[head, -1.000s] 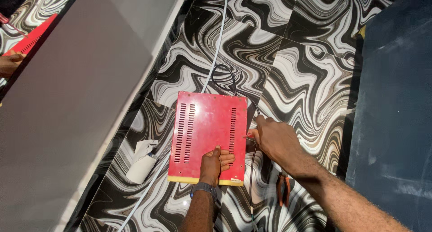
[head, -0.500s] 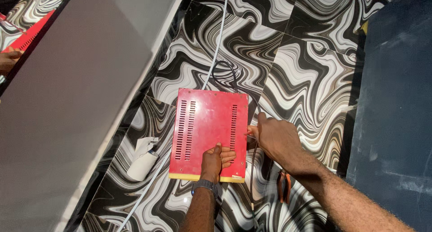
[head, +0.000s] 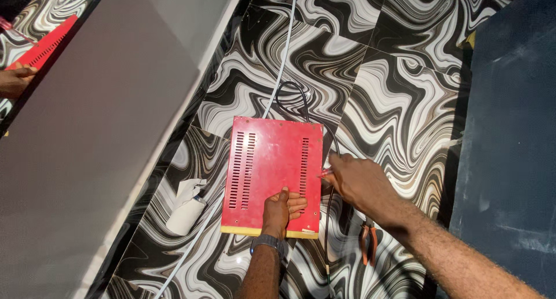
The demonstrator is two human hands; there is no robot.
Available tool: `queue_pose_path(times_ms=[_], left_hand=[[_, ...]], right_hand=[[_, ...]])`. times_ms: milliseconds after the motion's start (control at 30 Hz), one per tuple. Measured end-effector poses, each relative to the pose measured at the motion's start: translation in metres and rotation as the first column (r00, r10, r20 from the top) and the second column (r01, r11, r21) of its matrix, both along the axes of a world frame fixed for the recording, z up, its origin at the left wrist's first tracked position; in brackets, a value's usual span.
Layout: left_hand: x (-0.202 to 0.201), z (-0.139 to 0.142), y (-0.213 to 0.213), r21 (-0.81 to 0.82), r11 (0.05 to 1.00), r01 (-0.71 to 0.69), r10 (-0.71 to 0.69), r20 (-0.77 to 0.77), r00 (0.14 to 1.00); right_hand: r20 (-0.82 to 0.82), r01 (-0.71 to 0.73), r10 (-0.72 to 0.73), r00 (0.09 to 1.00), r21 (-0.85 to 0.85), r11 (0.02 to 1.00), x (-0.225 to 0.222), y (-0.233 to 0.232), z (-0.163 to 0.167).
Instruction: The person kneels on a patterned tiled floor and uses a screwdriver to unscrew the casing of a red electrical appliance, then manipulates the black power cable and connectors at its rear panel.
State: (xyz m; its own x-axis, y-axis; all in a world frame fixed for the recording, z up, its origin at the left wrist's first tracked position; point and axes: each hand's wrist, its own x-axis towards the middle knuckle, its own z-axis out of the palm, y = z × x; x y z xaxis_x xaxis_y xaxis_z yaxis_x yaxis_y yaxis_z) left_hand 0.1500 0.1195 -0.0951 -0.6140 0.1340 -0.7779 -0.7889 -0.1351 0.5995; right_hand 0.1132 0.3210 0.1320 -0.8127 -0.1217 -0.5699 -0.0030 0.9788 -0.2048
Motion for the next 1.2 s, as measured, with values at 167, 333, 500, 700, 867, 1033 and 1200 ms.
queue_pose_path(times_ms=[167, 333, 500, 700, 867, 1033, 1200], left_hand=[[-0.001, 0.004, -0.001, -0.028, 1.000, 0.003, -0.003, 0.017, 1.000], [-0.003, 0.000, -0.003, 0.005, 1.000, -0.010, 0.010, 0.029, 1.000], [-0.002, -0.007, -0.006, 0.011, 1.000, 0.006, -0.006, 0.018, 1.000], [-0.004, -0.010, -0.007, 0.018, 1.000, 0.010, -0.010, 0.019, 1.000], [-0.004, -0.011, -0.007, -0.004, 1.000, 0.010, -0.010, 0.024, 1.000], [-0.005, -0.011, -0.006, 0.008, 1.000, 0.005, -0.005, 0.028, 1.000], [-0.007, -0.010, -0.005, 0.009, 1.000, -0.003, 0.002, 0.044, 0.999]], right_hand=[[-0.168, -0.257, 0.222, 0.961, -0.235, 0.937, 0.001, -0.004, 0.001], [-0.218, -0.187, 0.158, 0.963, -0.121, 0.975, -0.007, -0.022, -0.003], [-0.058, 0.016, -0.017, 0.998, -0.021, 1.000, -0.011, -0.020, -0.005], [-0.430, -0.354, 0.190, 0.883, -0.341, 0.871, -0.004, -0.007, -0.018], [-0.195, 0.010, -0.024, 0.980, -0.070, 0.997, -0.009, -0.006, -0.025], [-0.245, -0.148, 0.089, 0.965, -0.234, 0.961, -0.011, -0.001, -0.028], [-0.371, -0.245, 0.144, 0.917, -0.242, 0.939, -0.008, 0.002, -0.022]])
